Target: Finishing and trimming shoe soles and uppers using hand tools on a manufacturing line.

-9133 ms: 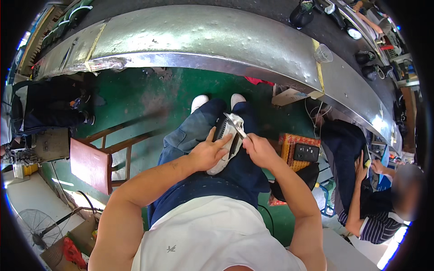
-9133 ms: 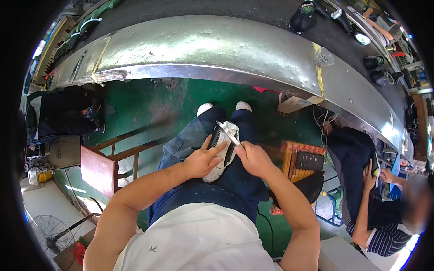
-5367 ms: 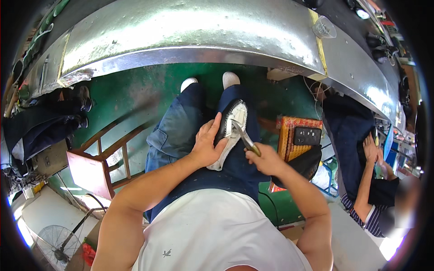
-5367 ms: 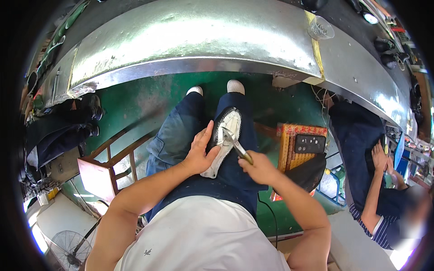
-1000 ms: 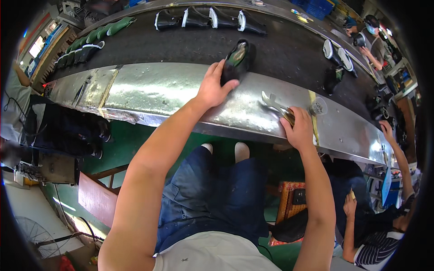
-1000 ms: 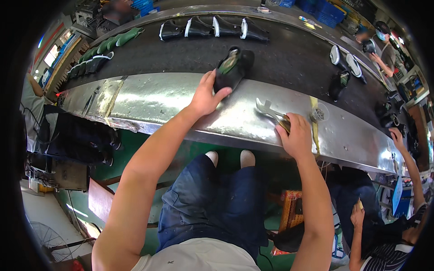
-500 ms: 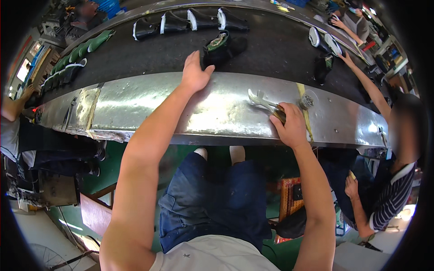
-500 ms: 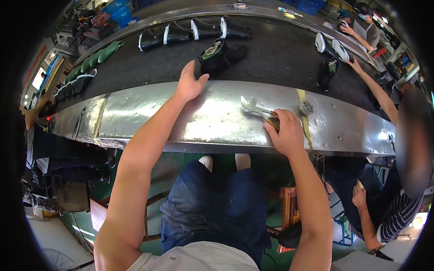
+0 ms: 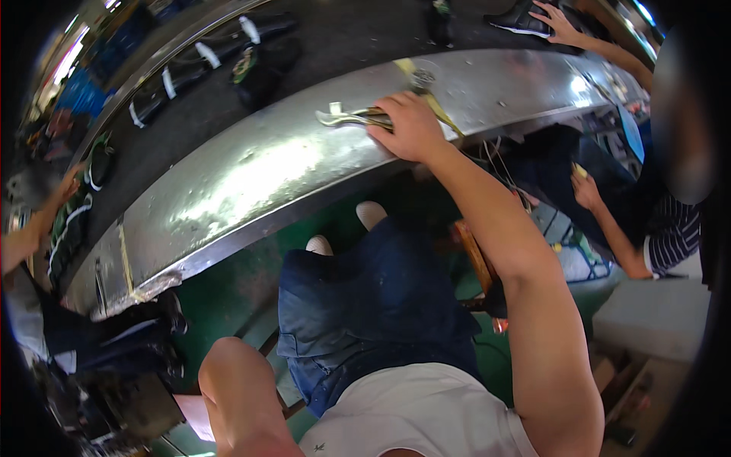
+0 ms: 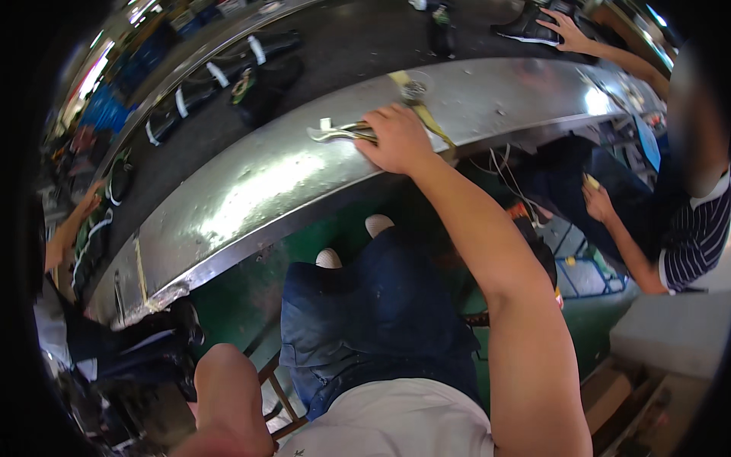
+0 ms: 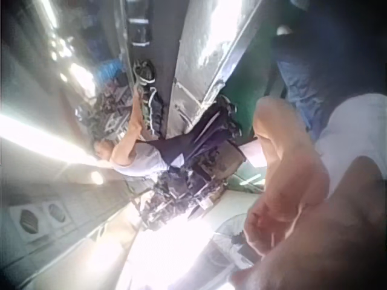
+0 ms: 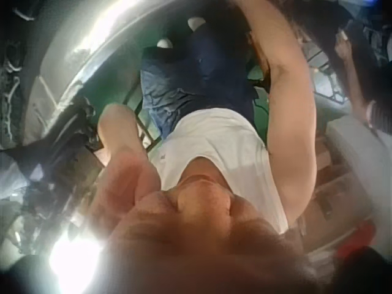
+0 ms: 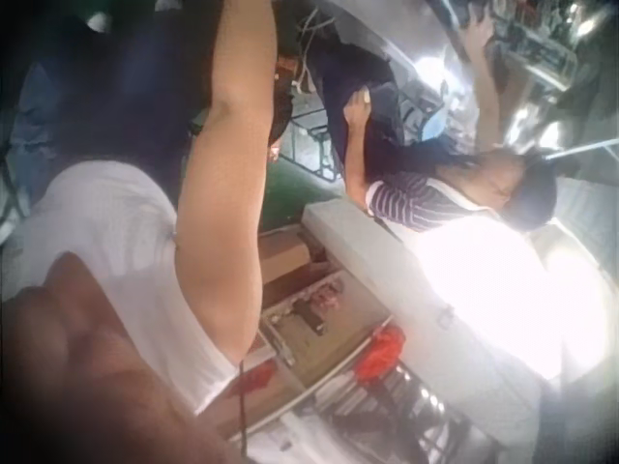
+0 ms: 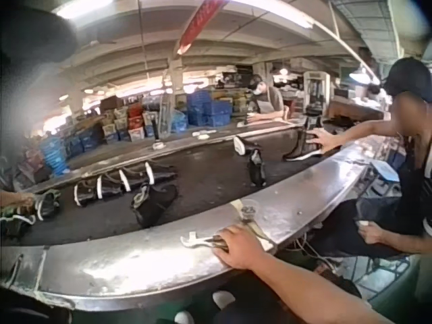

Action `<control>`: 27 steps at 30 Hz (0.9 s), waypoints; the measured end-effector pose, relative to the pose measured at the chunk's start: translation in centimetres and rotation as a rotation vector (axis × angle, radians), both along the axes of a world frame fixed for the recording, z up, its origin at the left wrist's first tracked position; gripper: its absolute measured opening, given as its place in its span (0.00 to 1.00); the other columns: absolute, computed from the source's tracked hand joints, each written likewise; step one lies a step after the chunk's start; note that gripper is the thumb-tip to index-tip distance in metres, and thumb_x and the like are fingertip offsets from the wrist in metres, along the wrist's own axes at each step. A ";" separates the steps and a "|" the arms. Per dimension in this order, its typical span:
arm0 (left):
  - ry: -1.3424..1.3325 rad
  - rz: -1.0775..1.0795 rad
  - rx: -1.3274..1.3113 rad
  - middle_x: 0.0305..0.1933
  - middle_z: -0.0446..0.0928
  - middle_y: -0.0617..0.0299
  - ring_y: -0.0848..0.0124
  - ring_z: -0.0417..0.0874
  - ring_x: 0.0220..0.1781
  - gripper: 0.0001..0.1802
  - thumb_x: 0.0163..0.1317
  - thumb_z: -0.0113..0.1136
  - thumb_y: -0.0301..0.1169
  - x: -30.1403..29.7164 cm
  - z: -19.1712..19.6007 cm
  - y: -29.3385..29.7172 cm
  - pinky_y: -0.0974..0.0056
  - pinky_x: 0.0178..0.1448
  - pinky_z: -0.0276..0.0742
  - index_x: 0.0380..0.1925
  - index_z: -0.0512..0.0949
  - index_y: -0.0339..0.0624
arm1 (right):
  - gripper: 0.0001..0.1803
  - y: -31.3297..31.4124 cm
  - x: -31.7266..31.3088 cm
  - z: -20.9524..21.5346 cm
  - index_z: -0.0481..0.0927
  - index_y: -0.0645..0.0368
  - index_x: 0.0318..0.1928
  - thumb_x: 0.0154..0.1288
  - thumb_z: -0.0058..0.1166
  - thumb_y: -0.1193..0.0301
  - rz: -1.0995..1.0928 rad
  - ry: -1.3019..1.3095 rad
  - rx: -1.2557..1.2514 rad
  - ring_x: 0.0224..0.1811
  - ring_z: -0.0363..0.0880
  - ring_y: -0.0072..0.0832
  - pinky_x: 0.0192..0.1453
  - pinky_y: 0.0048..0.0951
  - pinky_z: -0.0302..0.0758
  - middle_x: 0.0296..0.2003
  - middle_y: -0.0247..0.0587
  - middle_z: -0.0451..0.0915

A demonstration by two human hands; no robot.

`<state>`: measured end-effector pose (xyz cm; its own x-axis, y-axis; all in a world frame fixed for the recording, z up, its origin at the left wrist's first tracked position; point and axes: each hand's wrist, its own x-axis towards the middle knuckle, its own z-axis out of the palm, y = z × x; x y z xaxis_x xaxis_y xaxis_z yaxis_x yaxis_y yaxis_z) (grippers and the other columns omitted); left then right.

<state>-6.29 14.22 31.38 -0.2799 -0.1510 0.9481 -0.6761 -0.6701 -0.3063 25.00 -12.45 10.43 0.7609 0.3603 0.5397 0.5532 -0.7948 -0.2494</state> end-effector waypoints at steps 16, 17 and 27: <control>-0.023 -0.655 -0.016 0.65 0.77 0.54 0.55 0.75 0.67 0.26 0.75 0.54 0.47 0.5 -2.6 -3.0 0.51 0.66 0.74 0.64 0.75 0.43 | 0.27 0.5 -0.4 0.2 0.84 0.56 0.51 0.61 0.61 0.49 -0.041 0.122 -0.004 0.59 0.75 0.41 0.66 0.42 0.68 0.50 0.41 0.82; -0.051 -0.638 -0.071 0.65 0.77 0.55 0.55 0.74 0.68 0.26 0.74 0.53 0.48 0.2 -3.0 -2.7 0.52 0.65 0.75 0.63 0.76 0.45 | 0.27 0.4 -0.5 0.2 0.84 0.56 0.52 0.61 0.61 0.49 -0.042 0.131 0.000 0.59 0.75 0.41 0.66 0.42 0.68 0.51 0.42 0.82; 0.031 -0.649 0.045 0.67 0.73 0.61 0.56 0.65 0.72 0.25 0.73 0.53 0.46 -0.3 -4.4 -2.4 0.53 0.59 0.76 0.65 0.74 0.50 | 0.28 0.4 -0.5 0.3 0.82 0.54 0.55 0.63 0.60 0.48 -0.060 0.177 -0.018 0.63 0.73 0.39 0.68 0.43 0.67 0.54 0.42 0.81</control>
